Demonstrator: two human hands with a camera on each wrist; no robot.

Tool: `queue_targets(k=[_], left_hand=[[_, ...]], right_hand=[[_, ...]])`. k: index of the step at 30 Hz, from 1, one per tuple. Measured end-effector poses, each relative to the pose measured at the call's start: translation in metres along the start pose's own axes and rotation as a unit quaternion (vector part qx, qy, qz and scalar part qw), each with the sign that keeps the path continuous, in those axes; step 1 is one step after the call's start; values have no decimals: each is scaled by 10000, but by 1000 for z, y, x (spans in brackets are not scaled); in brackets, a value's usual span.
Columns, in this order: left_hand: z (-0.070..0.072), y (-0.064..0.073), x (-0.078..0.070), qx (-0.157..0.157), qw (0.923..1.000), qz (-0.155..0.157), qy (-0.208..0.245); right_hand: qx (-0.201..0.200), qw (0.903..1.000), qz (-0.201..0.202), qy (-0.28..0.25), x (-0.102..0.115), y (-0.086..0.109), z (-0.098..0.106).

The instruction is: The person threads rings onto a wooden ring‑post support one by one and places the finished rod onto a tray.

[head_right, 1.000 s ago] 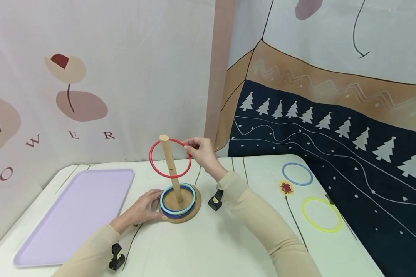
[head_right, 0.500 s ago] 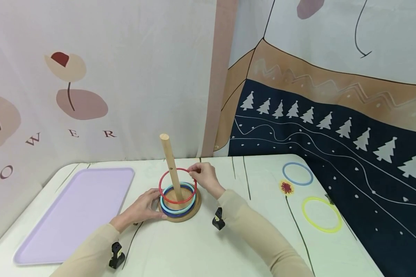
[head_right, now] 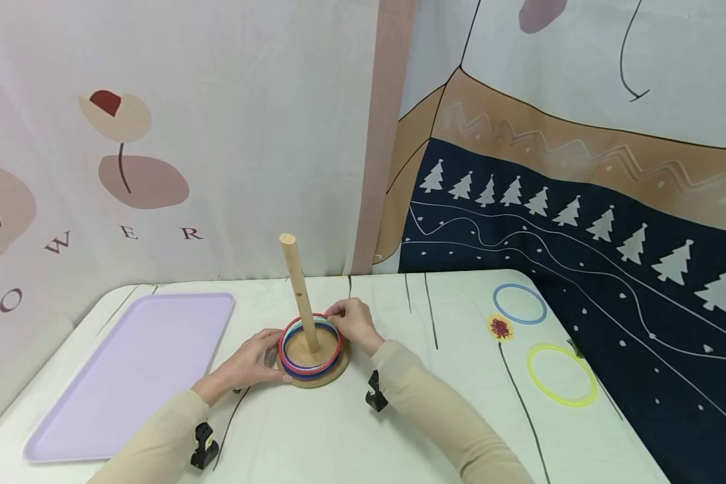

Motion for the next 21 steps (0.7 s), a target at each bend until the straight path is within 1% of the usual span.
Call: queue_targets(k=[5, 9, 13, 16, 21], left_hand=[[0, -1, 0, 14, 10000, 14, -40], [0, -1, 1, 49, 9999, 121, 77], [-1, -1, 0, 48, 9998, 127, 114], [-1, -1, 0, 43, 9999, 102, 91], [-1, -1, -1, 65, 9999, 146, 67]], right_hand=[[13, 10000, 47, 78, -2, -1, -4], [28, 9999, 66, 147, -2, -2, -7], [38, 9999, 6, 145, -4, -4, -8], [28, 9999, 39, 155, -5, -5, -8], [16, 9999, 47, 147, -6, -3, -8]])
Point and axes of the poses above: each hand's wrist, its own y-axis away from the middle knuckle, its own z-axis out of the back of the hand, x = y × z, the point moved 6 cm from there along -y, towards the middle knuckle, and after that the axes turned 3 degrees about -y, right-handed, at the moved point
